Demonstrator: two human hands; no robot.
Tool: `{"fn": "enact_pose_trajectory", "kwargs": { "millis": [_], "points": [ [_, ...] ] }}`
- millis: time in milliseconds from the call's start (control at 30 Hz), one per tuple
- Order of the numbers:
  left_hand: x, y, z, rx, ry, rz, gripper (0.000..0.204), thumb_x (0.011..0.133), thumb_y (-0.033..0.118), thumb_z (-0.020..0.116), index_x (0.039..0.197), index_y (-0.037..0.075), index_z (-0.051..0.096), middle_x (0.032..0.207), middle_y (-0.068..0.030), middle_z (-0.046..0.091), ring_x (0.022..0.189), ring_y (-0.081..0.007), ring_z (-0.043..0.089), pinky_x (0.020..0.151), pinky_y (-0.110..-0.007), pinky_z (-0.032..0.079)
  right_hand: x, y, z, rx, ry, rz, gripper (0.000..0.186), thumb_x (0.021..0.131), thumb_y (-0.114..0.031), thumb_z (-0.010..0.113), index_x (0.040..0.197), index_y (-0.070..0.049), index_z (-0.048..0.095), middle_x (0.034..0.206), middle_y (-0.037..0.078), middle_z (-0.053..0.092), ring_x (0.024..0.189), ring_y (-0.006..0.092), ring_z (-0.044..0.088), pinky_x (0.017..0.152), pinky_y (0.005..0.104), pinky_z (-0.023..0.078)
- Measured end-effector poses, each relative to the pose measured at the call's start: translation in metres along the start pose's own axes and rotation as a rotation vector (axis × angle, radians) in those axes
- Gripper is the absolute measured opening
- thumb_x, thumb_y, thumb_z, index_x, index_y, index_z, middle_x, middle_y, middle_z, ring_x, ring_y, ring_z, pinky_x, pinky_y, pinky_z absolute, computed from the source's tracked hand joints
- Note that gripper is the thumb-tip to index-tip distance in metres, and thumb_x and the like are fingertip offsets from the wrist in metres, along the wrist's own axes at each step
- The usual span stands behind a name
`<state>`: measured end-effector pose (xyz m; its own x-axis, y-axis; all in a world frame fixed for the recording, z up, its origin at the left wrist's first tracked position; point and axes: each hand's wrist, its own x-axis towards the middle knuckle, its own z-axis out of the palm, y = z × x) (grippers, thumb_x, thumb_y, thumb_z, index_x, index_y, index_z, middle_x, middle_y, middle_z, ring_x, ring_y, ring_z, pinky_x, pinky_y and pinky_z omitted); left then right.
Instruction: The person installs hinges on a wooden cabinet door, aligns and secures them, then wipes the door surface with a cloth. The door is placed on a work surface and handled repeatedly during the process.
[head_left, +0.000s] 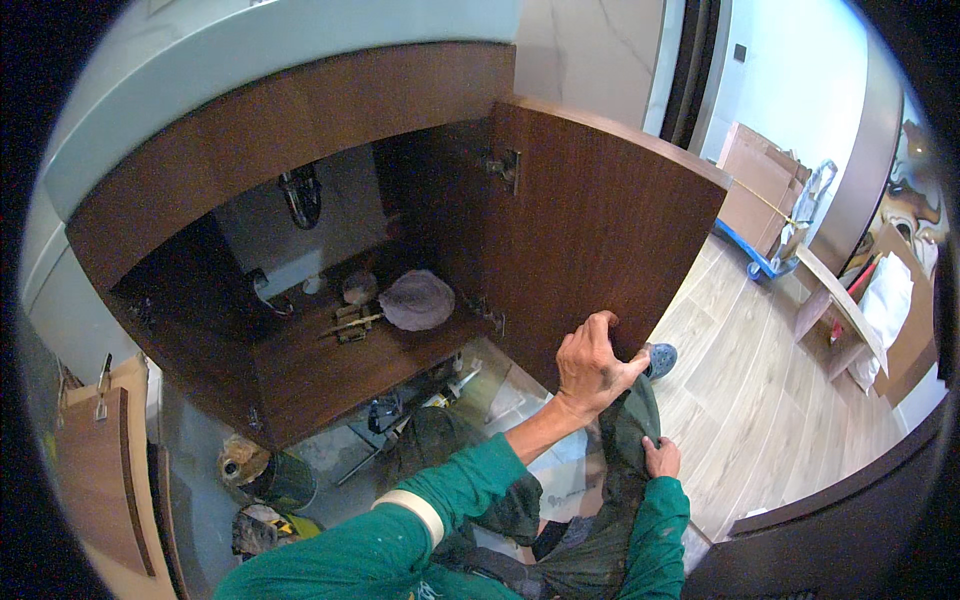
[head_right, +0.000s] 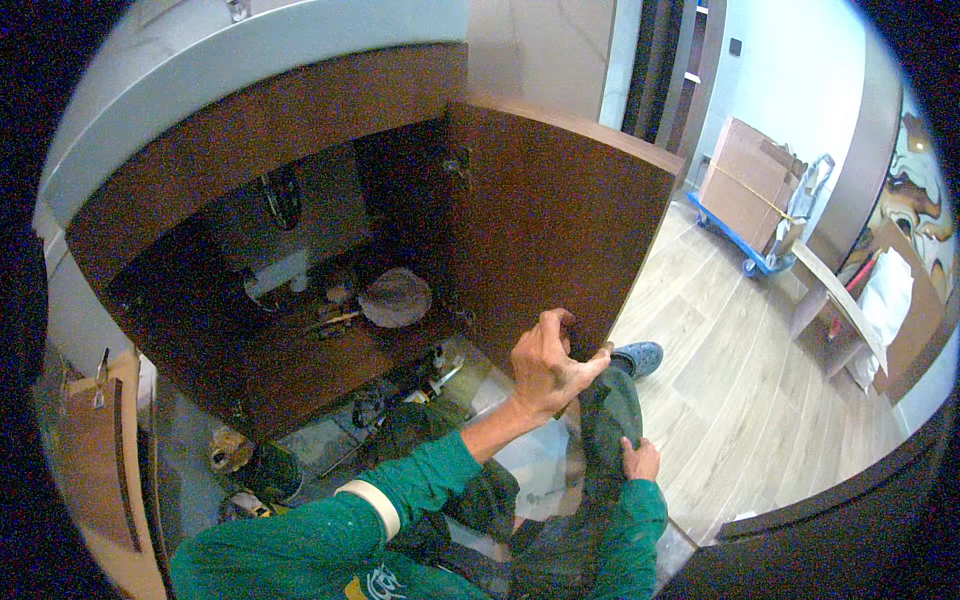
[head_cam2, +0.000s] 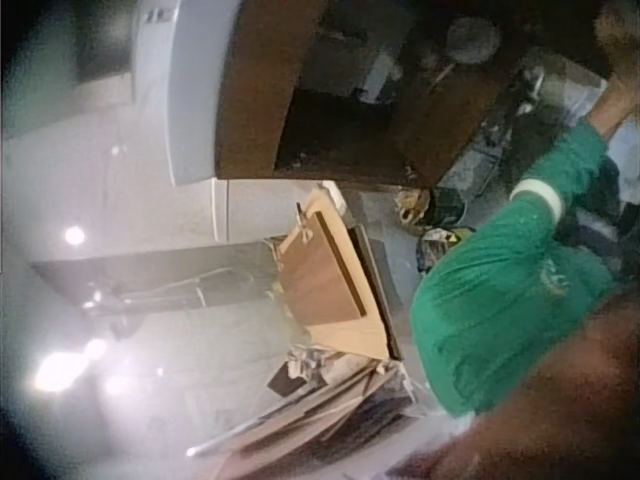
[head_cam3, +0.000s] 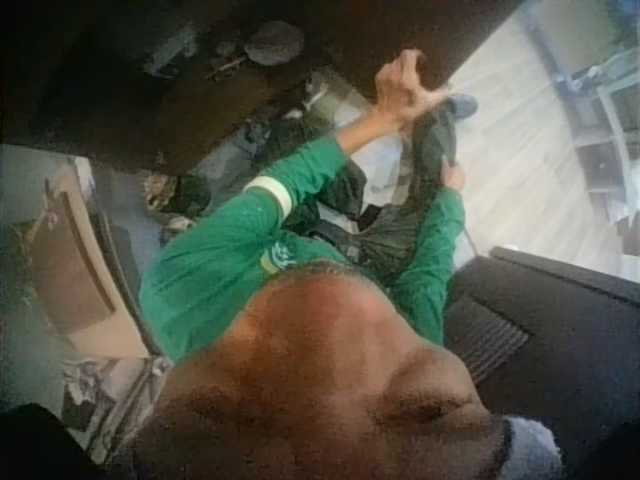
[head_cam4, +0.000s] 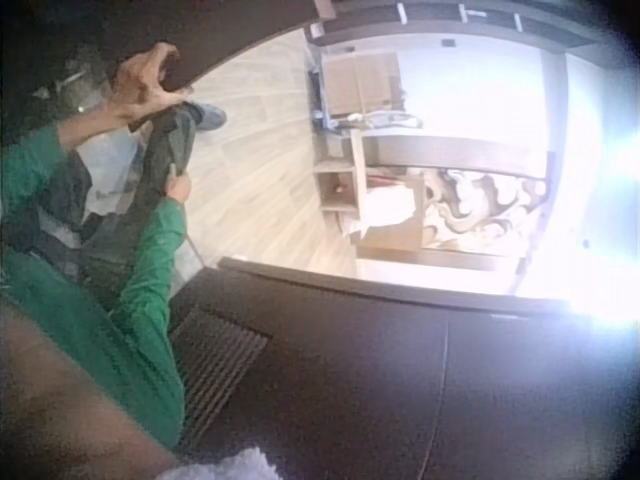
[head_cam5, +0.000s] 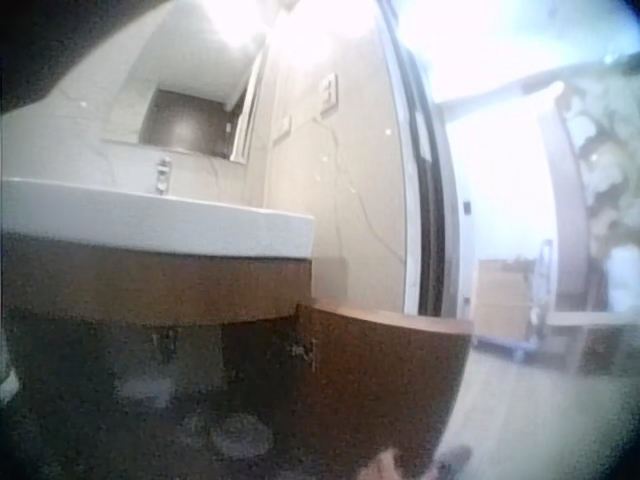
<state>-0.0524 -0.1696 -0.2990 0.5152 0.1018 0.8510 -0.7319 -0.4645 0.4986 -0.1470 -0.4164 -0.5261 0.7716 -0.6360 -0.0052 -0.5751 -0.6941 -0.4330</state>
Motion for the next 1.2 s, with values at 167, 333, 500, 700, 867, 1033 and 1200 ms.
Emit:
{"fn": "enact_pose_trajectory", "kwargs": {
  "millis": [167,333,500,700,867,1033,1200],
  "points": [
    [-0.013,-0.006,-0.015,0.006,0.009,0.073,0.055,0.058,0.032,0.086,0.096,0.003,0.058,0.061,-0.0056,0.052,0.051,-0.0234,0.053,0.05,-0.037,0.043,-0.003,0.002,-0.002,0.035,0.002,-0.003,0.06,0.082,-0.047,0.067,0.114,0.004,0.065,0.107,0.027,0.066,0.102,0.0408,0.063,0.09,0.0458,0.049],
    [-0.031,-0.023,-0.075,-0.012,0.029,0.13,0.049,0.054,0.028,0.086,0.088,0.002,0.062,0.072,-0.0088,0.06,0.059,-0.0245,0.058,0.056,-0.037,0.046,-0.005,0.001,-0.002,0.007,0.027,-0.004,0.058,0.081,-0.046,0.067,0.113,0.003,0.065,0.107,0.027,0.066,0.102,0.0404,0.063,0.089,0.0458,0.049],
    [-0.039,-0.052,-0.152,0.046,0.026,0.073,0.045,0.052,0.024,0.084,0.086,0.003,0.062,0.071,-0.007,0.059,0.05,-0.0169,0.053,0.047,-0.029,0.044,-0.004,-0.002,-0.002,0.045,0.031,0.003,0.056,0.08,-0.042,0.07,0.112,0.004,0.066,0.105,0.029,0.066,0.102,0.0415,0.063,0.091,0.0447,0.048],
    [-0.041,-0.081,-0.241,0.099,0.153,-0.269,0.035,0.066,0.015,0.079,0.091,0.003,0.059,0.059,0.001,0.051,0.05,-0.0086,0.046,0.05,-0.025,0.039,-0.001,0.005,0.004,0.009,0.033,-0.054,0.059,0.081,-0.047,0.067,0.113,0.003,0.065,0.106,0.027,0.066,0.102,0.0417,0.062,0.09,0.0466,0.048],
    [-0.059,-0.091,-0.296,0.032,0.321,-0.41,0.021,0.081,0.009,0.072,0.093,0.001,0.057,0.069,0.0016,0.054,0.061,-0.0049,0.045,0.059,-0.021,0.038,0.004,0.011,0.007,-0.052,0.023,-0.098,0.062,0.084,-0.05,0.063,0.111,0.005,0.063,0.104,0.028,0.066,0.098,0.0447,0.062,0.087,0.0494,0.049],
    [-0.084,-0.097,-0.309,0.097,0.187,-0.545,0.019,0.082,0.007,0.074,0.091,0.002,0.058,0.07,0.0026,0.054,0.062,-0.0035,0.047,0.059,-0.02,0.038,0.002,0.005,0.001,-0.086,0.019,-0.115,0.06,0.085,-0.05,0.062,0.113,0.003,0.064,0.104,0.028,0.066,0.098,0.0445,0.062,0.086,0.0502,0.048],
    [-0.097,-0.101,-0.302,0.075,0.123,-0.643,0.017,0.082,0.008,0.074,0.088,0.002,0.06,0.067,0.0018,0.057,0.061,-0.0042,0.05,0.058,-0.021,0.041,0.001,-0.002,-0.004,-0.079,-0.027,-0.055,0.062,0.083,-0.051,0.063,0.114,0.002,0.066,0.108,0.029,0.065,0.105,0.0428,0.061,0.092,0.0467,0.047]
  ]
}}
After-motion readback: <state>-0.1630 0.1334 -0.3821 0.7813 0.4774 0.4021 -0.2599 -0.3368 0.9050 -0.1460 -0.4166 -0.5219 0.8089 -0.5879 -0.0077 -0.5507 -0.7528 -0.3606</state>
